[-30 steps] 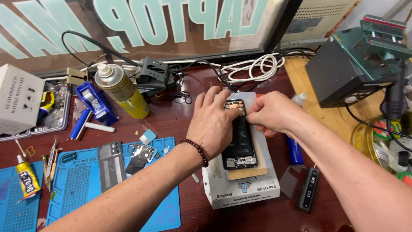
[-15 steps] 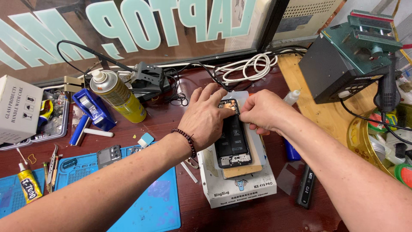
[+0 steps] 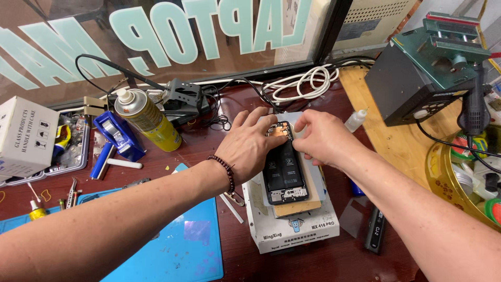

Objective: The person removes a battery from its packaging, places it into a disassembled smartphone, and connects the battery ribbon cable to the motherboard. The person then presses the battery into place and powers on the phone to confirm operation.

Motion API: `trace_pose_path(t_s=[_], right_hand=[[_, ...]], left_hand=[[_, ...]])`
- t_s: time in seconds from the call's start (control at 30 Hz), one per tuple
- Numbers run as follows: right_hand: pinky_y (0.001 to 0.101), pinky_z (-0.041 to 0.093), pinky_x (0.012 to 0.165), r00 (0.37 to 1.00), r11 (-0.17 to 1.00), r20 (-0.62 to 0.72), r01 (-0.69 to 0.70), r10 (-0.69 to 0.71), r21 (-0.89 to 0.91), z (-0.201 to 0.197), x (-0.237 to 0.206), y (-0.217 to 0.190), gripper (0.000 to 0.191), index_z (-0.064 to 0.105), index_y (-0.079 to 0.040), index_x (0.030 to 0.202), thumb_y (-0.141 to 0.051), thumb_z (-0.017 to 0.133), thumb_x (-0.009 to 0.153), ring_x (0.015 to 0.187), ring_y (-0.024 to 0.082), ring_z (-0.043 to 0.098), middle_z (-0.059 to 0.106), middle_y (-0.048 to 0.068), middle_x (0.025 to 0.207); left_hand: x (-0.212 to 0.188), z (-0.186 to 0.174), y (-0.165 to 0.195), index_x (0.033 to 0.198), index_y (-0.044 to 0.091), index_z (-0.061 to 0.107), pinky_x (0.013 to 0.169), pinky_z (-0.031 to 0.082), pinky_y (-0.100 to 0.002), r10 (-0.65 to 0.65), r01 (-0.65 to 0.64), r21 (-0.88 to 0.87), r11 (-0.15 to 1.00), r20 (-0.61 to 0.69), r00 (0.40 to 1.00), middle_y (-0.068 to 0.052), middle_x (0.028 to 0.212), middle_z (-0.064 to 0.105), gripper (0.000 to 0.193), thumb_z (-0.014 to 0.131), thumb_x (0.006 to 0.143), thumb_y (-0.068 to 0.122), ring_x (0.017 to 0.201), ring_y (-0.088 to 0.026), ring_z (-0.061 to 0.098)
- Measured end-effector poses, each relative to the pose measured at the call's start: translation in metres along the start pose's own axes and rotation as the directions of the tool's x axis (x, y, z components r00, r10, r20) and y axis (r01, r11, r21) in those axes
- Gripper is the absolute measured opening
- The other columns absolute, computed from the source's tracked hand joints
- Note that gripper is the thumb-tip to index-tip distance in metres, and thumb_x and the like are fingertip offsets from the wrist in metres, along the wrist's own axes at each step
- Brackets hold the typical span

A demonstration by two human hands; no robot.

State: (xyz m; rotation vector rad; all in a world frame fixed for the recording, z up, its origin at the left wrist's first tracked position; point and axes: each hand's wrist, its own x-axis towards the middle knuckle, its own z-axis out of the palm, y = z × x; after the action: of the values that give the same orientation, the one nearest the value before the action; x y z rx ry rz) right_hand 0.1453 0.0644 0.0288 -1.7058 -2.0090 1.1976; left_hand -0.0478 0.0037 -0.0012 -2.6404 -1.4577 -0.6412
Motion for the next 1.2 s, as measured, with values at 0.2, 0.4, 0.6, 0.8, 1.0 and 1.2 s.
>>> trace_pose_path(t_s=[0.2,0.4,0.6,0.8,1.0,1.2], right_hand=[[0.0318,0.054,0.048,0.987,0.986,-0.065,0.137,-0.144,-0.096,0.007,-0.019,0.001,0.028,0.073,-0.012,0.109,-0.006,0.065,0.083,0.049,0.015,0.066,0.070,0.001,0.066],[0.0315,0.054,0.049,0.983,0.984,-0.078,0.158,-0.164,-0.080,0.010,-0.023,-0.001,0.029,0.079,-0.014,0.109,-0.007,0.064,0.085,0.048,0.014,0.064,0.069,0.002,0.065],[0.0310,0.056,0.049,0.991,0.989,-0.046,0.123,-0.127,-0.082,0.009,-0.019,-0.003,0.028,0.077,-0.013,0.107,-0.005,0.064,0.084,0.051,0.014,0.065,0.069,0.001,0.066],[0.0309,0.062,0.050,0.993,0.992,-0.036,0.107,-0.110,-0.070,0.009,-0.019,-0.003,0.027,0.077,-0.013,0.106,-0.005,0.064,0.084,0.057,0.011,0.067,0.069,0.001,0.069],[0.0302,0.061,0.051,0.994,0.995,-0.066,0.086,-0.090,-0.057,0.010,-0.021,-0.004,0.023,0.078,-0.013,0.107,-0.012,0.062,0.091,0.058,0.013,0.069,0.074,0.004,0.071],[0.0350,0.060,0.067,0.894,0.885,-0.148,0.372,-0.422,-0.281,0.014,-0.020,0.007,0.021,0.079,-0.010,0.103,-0.011,0.067,0.086,0.071,0.024,0.077,0.078,0.012,0.086]], left_hand=[[0.001,0.009,0.001,0.101,0.006,0.078,0.104,0.044,-0.047,-0.258,0.221,-0.214,0.952,-0.163,0.952,-0.013,0.120,0.069,0.031,0.063,0.075,-0.002,0.126,-0.032,0.054],[-0.003,0.010,0.007,0.098,0.001,0.076,0.100,0.046,-0.047,-0.361,0.298,-0.289,0.910,-0.192,0.913,-0.014,0.112,0.070,0.027,0.061,0.076,-0.003,0.117,-0.033,0.058],[-0.005,0.008,0.009,0.098,0.000,0.075,0.101,0.047,-0.046,-0.378,0.302,-0.320,0.898,-0.209,0.902,-0.016,0.108,0.070,0.026,0.061,0.076,-0.003,0.114,-0.034,0.059],[-0.004,0.007,0.011,0.097,0.000,0.076,0.101,0.048,-0.046,-0.391,0.317,-0.321,0.893,-0.201,0.898,-0.015,0.107,0.071,0.026,0.061,0.077,-0.003,0.114,-0.034,0.059],[-0.002,0.007,0.016,0.096,0.001,0.077,0.100,0.047,-0.047,-0.361,0.297,-0.313,0.902,-0.173,0.916,-0.015,0.111,0.070,0.026,0.061,0.076,-0.002,0.116,-0.034,0.058],[-0.003,0.009,0.022,0.099,0.001,0.077,0.100,0.046,-0.047,-0.356,0.298,-0.297,0.907,-0.164,0.920,-0.015,0.115,0.070,0.027,0.061,0.077,-0.001,0.119,-0.034,0.057]])
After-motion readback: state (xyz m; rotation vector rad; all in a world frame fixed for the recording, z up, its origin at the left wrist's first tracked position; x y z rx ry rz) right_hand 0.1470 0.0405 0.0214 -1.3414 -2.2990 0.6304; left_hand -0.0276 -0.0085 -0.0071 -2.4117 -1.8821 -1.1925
